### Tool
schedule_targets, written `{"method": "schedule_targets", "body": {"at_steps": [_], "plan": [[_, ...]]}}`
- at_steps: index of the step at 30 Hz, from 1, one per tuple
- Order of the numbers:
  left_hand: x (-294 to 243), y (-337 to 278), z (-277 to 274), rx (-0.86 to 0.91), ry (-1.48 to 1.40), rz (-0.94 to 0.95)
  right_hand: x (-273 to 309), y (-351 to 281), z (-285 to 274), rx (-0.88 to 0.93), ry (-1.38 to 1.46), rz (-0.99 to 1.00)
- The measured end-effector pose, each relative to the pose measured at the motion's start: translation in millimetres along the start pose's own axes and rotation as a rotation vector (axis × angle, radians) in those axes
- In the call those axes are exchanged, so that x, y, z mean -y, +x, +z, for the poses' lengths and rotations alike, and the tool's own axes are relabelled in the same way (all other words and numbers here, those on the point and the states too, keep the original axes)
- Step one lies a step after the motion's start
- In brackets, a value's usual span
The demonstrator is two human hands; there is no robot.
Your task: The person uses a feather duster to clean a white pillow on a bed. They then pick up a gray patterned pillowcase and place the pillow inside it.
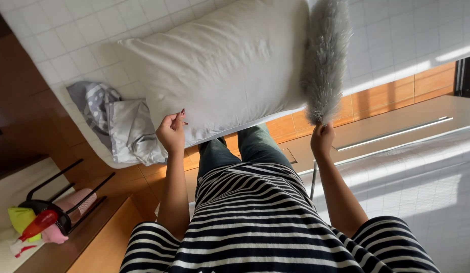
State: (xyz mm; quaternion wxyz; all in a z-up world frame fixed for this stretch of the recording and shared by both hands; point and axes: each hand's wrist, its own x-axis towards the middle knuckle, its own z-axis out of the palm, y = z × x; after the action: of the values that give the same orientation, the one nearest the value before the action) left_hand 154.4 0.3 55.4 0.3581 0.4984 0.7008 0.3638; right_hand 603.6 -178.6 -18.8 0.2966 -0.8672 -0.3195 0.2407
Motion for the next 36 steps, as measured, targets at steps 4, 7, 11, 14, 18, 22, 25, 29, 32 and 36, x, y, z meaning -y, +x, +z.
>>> {"method": "schedule_targets", "body": {"at_steps": [4,7,11,14,18,22,25,29,32,36], "plan": [[53.5,-25.8,-73.4,-0.087,0.044,-0.079,31.9,17.6,16.0,0.036,0.105,-0.084],[95.8,-55.6,-123.0,-0.182,0.086,-0.104,55.5,29.4,31.9,-0.019,0.065,-0.207],[219.5,-116.8,-168.1,-0.238,-0.02,-0.339,92.7,22.2,62.7,0.019,-0.07,-0.234],[248.5,-145.0,-177.2,-0.251,-0.042,-0.391,87.0,-12.2,106.4,0.196,-0.243,-0.365],[223.5,-151.2,-177.5,-0.02,0.076,-0.966,117.3,-116.4,140.2,0.831,-0.496,-0.634],[322.7,-162.7,-150.1,-0.025,0.133,-0.858,159.3,-175.7,140.5,1.147,-0.639,-0.767],[360.2,-161.2,-134.0,-0.063,0.554,-0.476,178.4,-176.4,127.6,1.172,-0.676,-0.893],[350.4,-134.9,-119.8,0.037,0.398,-0.75,206.1,-130.0,106.0,0.6,-0.399,-0.692],[343.4,-123.4,-113.7,0.025,0.326,-0.701,181.8,-108.9,122.8,0.429,-0.322,-0.551],[339.1,-117.2,-112.9,0.042,0.259,-0.665,162.2,-158.9,144.1,0.793,-0.691,-0.715]]}}
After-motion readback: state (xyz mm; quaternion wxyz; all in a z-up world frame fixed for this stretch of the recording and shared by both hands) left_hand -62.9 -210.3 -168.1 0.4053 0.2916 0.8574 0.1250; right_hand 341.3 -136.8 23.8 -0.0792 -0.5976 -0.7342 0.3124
